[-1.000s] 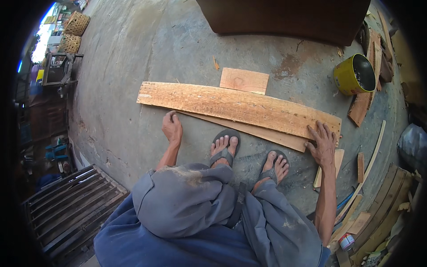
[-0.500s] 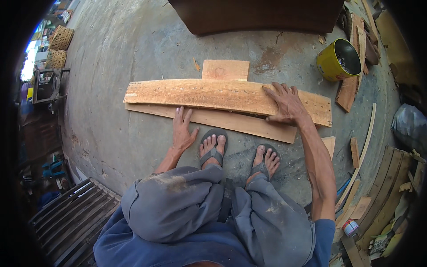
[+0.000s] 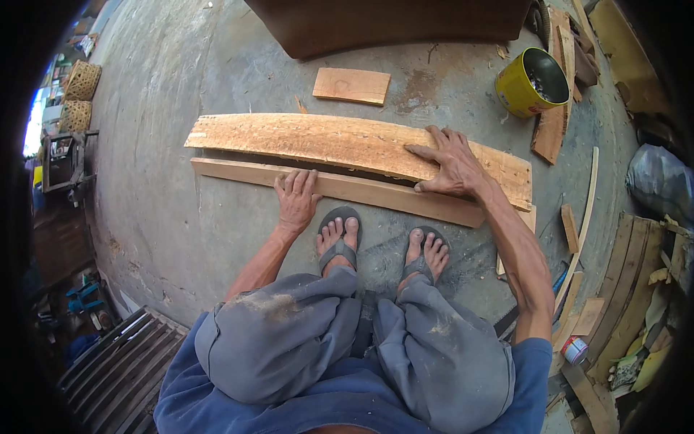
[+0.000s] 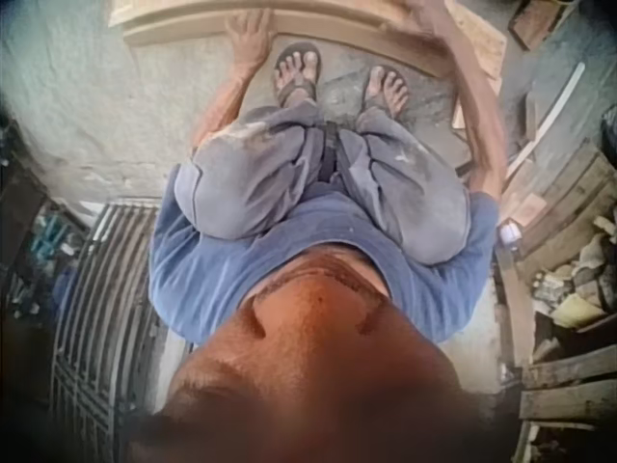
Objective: The person sits on the floor and assembles two wooden planks by hammering nails into them. They use a hammer and pliers to drive and adjust the nails, then use a square ruler and pencil to mark measurements on the wood. Finally, they move the assembled piece to a table saw and mark a line on it.
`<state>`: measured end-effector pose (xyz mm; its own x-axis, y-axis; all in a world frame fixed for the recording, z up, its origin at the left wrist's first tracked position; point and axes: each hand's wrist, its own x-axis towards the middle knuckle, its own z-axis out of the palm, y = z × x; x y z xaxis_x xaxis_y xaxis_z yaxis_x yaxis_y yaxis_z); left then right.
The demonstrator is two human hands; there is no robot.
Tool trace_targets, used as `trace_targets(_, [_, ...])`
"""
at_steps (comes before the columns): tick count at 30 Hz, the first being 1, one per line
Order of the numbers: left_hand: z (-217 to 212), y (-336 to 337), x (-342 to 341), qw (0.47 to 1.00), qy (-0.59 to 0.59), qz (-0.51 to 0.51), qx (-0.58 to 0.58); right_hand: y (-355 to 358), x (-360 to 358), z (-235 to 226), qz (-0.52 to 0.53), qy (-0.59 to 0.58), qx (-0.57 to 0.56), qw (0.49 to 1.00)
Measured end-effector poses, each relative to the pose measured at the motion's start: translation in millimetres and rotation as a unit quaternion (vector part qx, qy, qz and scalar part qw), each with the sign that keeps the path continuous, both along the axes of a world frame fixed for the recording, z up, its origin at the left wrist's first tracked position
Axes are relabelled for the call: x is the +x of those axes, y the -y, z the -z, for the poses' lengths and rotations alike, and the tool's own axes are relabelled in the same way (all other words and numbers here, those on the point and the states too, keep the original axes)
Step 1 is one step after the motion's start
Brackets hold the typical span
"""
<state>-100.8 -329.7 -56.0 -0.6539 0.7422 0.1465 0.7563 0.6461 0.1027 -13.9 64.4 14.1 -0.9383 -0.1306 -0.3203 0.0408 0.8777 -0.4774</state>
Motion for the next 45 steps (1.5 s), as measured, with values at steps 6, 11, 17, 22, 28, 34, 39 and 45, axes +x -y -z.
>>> trace_targets(6, [12,31,9,0.994,0.094,0.008,0.046,-1,26,26,-0.018,0.009,-0.010,1.000])
trace_targets(11, [-11,24,-3,0.990,0.134,0.045,-0.010,0,30,40,0.008,-0.004,-0.018,1.000])
trace_targets(17, [-11,-6,-33,0.977,0.182,0.048,-0.100,-7,12,30,0.039,-0.031,-0.034,0.998])
trace_targets(22, [-27,-30,-40,0.988,0.088,0.105,-0.067,-10,23,33,0.046,-0.040,-0.018,0.998])
trace_targets(28, [-1,-17,-30,0.992,0.033,0.119,0.014,-10,32,28,0.021,-0.116,0.008,0.993])
trace_targets(34, [-6,-20,-34,0.992,-0.011,0.077,0.098,-1,34,13,0.022,-0.115,0.017,0.993])
trace_targets(39, [-6,-23,-38,0.989,-0.058,0.042,0.130,-2,39,9,0.044,-0.121,0.048,0.990])
trace_targets(45, [-11,-29,-51,0.991,-0.012,0.061,0.122,-7,40,15,0.049,-0.128,0.031,0.990])
